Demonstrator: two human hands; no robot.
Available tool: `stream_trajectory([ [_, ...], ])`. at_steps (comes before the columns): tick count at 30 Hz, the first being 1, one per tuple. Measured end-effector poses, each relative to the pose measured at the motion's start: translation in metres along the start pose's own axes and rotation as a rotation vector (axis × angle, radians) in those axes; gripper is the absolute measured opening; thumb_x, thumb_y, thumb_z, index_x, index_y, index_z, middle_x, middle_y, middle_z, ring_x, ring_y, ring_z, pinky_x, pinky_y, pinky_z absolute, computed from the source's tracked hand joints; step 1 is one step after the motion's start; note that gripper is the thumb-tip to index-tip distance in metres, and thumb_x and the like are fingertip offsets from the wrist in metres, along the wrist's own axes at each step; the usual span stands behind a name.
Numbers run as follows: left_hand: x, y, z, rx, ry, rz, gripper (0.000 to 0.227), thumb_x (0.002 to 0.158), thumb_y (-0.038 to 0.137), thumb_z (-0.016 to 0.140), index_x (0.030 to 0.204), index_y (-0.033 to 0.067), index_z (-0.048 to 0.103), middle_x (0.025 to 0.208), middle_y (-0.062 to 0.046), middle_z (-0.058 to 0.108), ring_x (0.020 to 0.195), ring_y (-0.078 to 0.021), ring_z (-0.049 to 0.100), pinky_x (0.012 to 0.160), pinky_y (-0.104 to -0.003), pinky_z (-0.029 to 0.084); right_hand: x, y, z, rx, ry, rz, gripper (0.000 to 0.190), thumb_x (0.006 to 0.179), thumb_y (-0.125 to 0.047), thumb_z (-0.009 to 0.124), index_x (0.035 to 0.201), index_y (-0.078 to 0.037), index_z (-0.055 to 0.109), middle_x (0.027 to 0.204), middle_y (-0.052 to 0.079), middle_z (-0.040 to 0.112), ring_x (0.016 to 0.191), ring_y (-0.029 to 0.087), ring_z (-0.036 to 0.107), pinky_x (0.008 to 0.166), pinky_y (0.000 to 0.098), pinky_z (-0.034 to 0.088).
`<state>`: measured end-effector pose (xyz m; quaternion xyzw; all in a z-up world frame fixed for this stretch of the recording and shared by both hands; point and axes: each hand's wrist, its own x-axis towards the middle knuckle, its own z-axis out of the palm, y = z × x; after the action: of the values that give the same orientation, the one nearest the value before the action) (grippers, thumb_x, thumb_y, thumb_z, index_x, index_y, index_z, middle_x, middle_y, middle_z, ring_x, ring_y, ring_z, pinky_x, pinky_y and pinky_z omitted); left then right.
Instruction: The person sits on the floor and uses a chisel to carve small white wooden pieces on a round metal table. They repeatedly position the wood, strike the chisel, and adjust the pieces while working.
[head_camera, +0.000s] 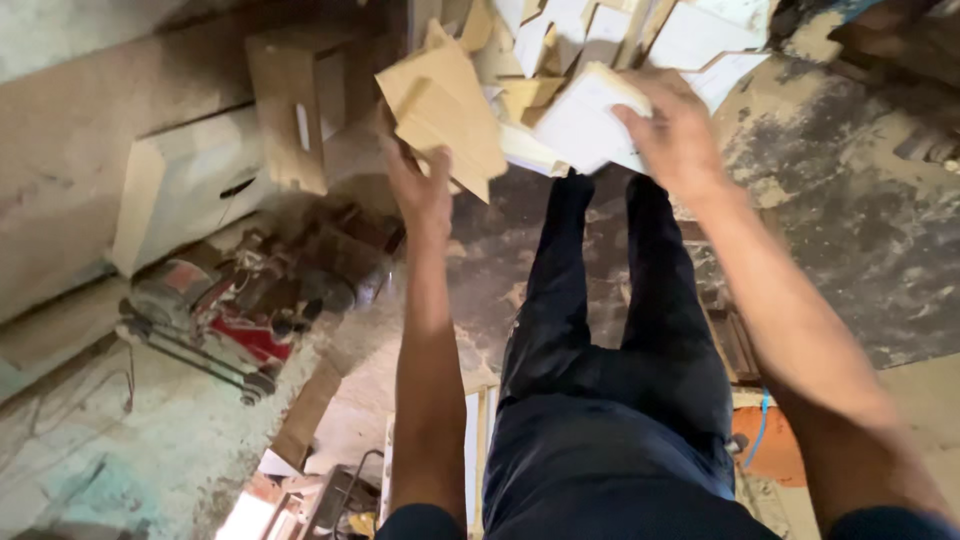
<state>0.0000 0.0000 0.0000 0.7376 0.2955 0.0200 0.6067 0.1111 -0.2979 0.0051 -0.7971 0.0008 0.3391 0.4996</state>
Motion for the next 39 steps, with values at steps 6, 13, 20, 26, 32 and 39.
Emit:
stream_trajectory([
  [6, -0.039, 0.056, 0.121, 0.327, -0.19, 0.133, 0.093, 0.087, 0.005, 0.077, 0.16, 0.0095, 0.02, 0.161, -0.028, 0.036, 0.108, -0.0287, 0.072, 0.07, -0.033, 0.066, -0.004, 0.065, -0.066, -0.163, 0.261, -0.025, 0.047, 0.106, -0.028, 0.073, 0.149, -0.01, 0.064, 0.151, 0.018, 0.057, 0.14, 0.035, 0.053, 0.12, 0.0429, 0.044],
  [13, -0.064, 0.042, 0.224, 0.808, -0.368, 0.788, 0.07, 0.094, 0.013, 0.067, 0.155, 0.0003, 0.036, 0.155, -0.02, 0.044, 0.137, -0.0433, 0.057, 0.111, -0.055, 0.052, -0.059, 0.093, 0.017, 0.619, 0.526, -0.092, 0.064, 0.107, -0.021, 0.063, 0.154, 0.004, 0.028, 0.153, 0.023, 0.039, 0.14, 0.03, 0.04, 0.116, 0.0429, 0.034],
  [20, -0.014, 0.036, 0.208, 0.35, -0.589, -0.182, 0.07, 0.088, 0.033, 0.071, 0.149, 0.0048, 0.052, 0.142, -0.016, 0.065, 0.116, -0.0325, 0.071, 0.104, -0.04, 0.059, -0.043, 0.14, 0.016, 0.904, 0.521, 0.007, 0.045, 0.1, 0.003, 0.066, 0.142, 0.0, 0.049, 0.134, 0.009, 0.062, 0.123, 0.019, 0.06, 0.108, 0.0312, 0.05],
  [26, 0.021, 0.027, 0.204, 0.272, -0.612, 0.119, 0.107, 0.08, 0.036, 0.091, 0.158, -0.0052, 0.029, 0.155, -0.028, 0.044, 0.141, -0.0373, 0.049, 0.114, -0.045, 0.045, -0.027, 0.151, 0.019, 1.11, 0.404, 0.123, 0.049, 0.1, 0.008, 0.063, 0.146, -0.004, 0.053, 0.117, 0.009, 0.066, 0.09, 0.017, 0.055, 0.074, 0.0271, 0.043],
  [32, 0.013, -0.014, 0.189, 0.522, -0.476, -0.125, 0.104, 0.08, 0.046, 0.084, 0.155, -0.0065, 0.035, 0.151, -0.028, 0.05, 0.14, -0.0354, 0.052, 0.116, -0.04, 0.045, -0.008, 0.134, 0.043, 0.159, 0.79, -0.097, 0.031, 0.11, -0.01, 0.062, 0.139, -0.003, 0.054, 0.126, 0.016, 0.062, 0.113, 0.032, 0.063, 0.095, 0.0424, 0.053],
  [39, -0.003, -0.013, 0.191, 0.628, -0.44, -0.145, 0.096, 0.086, 0.029, 0.08, 0.158, -0.0048, 0.027, 0.158, -0.029, 0.041, 0.144, -0.0367, 0.045, 0.119, -0.04, 0.037, -0.01, 0.103, 0.04, 0.053, 0.537, 0.297, 0.038, 0.112, -0.026, 0.049, 0.143, -0.005, 0.054, 0.134, 0.02, 0.064, 0.119, 0.044, 0.063, 0.098, 0.0514, 0.051],
])
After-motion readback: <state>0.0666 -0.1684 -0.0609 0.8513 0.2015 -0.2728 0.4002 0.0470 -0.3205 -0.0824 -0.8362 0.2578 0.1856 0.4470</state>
